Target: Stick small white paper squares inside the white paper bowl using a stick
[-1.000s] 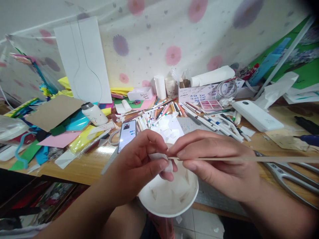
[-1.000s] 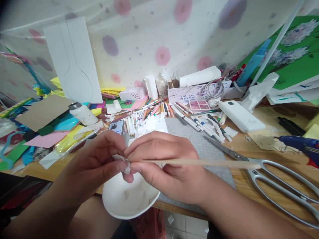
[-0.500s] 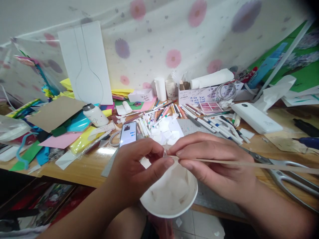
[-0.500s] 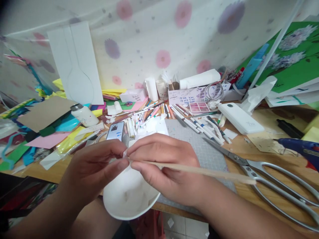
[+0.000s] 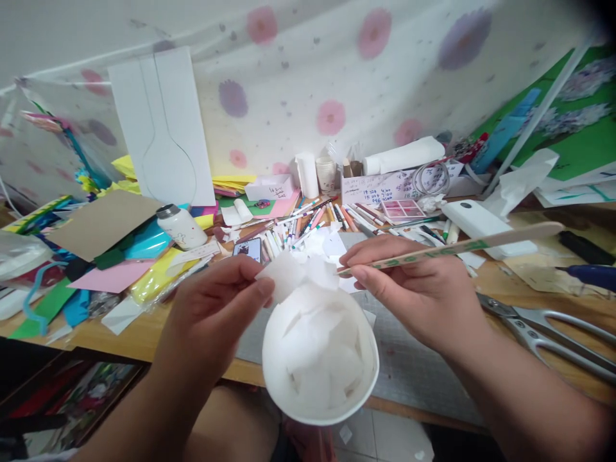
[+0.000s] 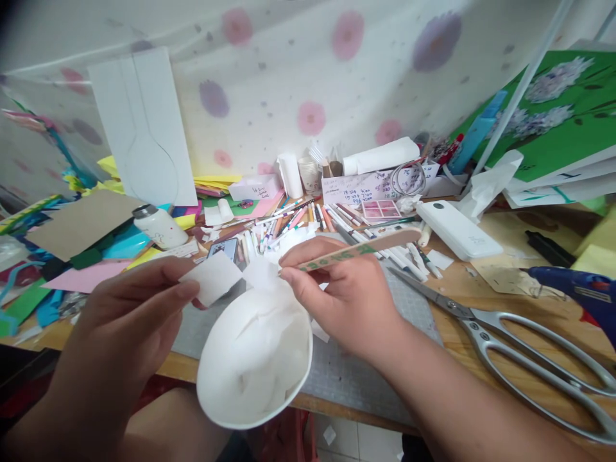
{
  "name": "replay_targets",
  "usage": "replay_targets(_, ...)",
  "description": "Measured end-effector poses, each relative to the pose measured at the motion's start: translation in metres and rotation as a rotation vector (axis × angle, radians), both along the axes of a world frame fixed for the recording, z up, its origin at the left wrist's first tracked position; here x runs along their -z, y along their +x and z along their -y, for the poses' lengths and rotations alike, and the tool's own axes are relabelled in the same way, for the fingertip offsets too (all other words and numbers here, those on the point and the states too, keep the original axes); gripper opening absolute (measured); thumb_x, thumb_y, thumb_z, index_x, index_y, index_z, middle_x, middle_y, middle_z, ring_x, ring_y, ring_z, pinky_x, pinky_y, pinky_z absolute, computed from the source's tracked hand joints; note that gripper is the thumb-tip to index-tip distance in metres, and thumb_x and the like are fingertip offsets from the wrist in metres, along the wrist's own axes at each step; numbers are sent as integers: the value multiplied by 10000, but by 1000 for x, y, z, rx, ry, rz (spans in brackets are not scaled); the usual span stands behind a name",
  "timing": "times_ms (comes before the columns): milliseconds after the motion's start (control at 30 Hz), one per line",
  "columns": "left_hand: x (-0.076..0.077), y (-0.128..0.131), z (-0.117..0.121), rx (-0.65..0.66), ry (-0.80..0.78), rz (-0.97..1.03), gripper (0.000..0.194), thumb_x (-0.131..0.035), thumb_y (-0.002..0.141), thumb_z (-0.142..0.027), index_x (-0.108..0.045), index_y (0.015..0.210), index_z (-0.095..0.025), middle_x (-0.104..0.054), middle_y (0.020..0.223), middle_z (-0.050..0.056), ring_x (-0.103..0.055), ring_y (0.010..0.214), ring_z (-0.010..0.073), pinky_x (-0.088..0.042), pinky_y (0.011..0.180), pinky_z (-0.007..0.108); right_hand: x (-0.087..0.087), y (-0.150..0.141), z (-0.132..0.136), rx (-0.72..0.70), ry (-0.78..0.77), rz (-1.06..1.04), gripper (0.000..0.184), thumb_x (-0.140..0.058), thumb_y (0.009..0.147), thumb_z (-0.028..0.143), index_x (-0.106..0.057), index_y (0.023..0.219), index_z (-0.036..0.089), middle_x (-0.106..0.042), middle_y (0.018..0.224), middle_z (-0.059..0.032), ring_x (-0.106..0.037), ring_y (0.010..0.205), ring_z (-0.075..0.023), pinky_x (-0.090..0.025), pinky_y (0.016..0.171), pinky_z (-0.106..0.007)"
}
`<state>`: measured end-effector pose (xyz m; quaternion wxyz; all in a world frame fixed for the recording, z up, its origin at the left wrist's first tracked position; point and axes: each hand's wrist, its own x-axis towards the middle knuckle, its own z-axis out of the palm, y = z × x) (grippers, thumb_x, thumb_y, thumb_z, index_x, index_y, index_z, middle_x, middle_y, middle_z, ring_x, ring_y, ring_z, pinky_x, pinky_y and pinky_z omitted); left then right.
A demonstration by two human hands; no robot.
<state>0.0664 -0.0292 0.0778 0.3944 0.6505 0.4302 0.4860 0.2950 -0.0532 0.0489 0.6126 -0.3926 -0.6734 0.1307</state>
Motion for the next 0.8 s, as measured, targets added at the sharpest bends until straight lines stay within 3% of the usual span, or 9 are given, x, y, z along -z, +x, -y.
replay_targets(167,2,-6,-8,17,20,167,148,-743,820,-210,-725,675,-233,-646,779,-7,-573,864,170,-455,740,253,-2,3,0,-81,-132,80,195,-680,886,112,-739,714,181,-807,793,-50,-780,740,-195,-606,622,-274)
replay_targets(267,1,-4,-9,36,92,204,215,-719,791,-138,-695,593,-217,-696,975,7,-570,1085,197,-455,908,261,-4,3,2,-311,-99,79,119,-689,902,98,-743,818,162,-805,844,-74,-786,791,-192,-635,699,-285)
replay_targets(367,1,-1,-7,138,55,209,252,-709,752,-109,-646,528,-205,-751,1105,18,-580,1198,245,-457,971,308,-6,3,4,-522,-35,94,97,-705,907,72,-735,901,164,-799,905,-78,-785,862,-168,-638,790,-271)
replay_targets(533,4,-1,-8,411,-13,111,219,-730,804,-178,-706,589,-209,-778,948,30,-653,971,226,-485,841,315,-5,3,6,-547,-8,0,127,-735,881,41,-753,927,158,-795,946,-90,-781,925,-168,-628,847,-267)
replay_targets(633,7,0,-10,451,-17,89,162,-732,881,-269,-774,735,-213,-717,845,24,-625,871,188,-463,763,287,-6,3,8,-543,-20,-92,154,-742,877,39,-782,935,177,-808,948,-74,-779,905,-164,-633,815,-259)
replay_targets(800,8,5,-11,544,-8,120,161,-783,889,-328,-765,780,-210,-689,782,23,-617,809,167,-484,752,272,-6,1,10,-487,-12,-206,164,-745,895,74,-813,969,204,-824,973,-58,-778,903,-162,-639,826,-261)
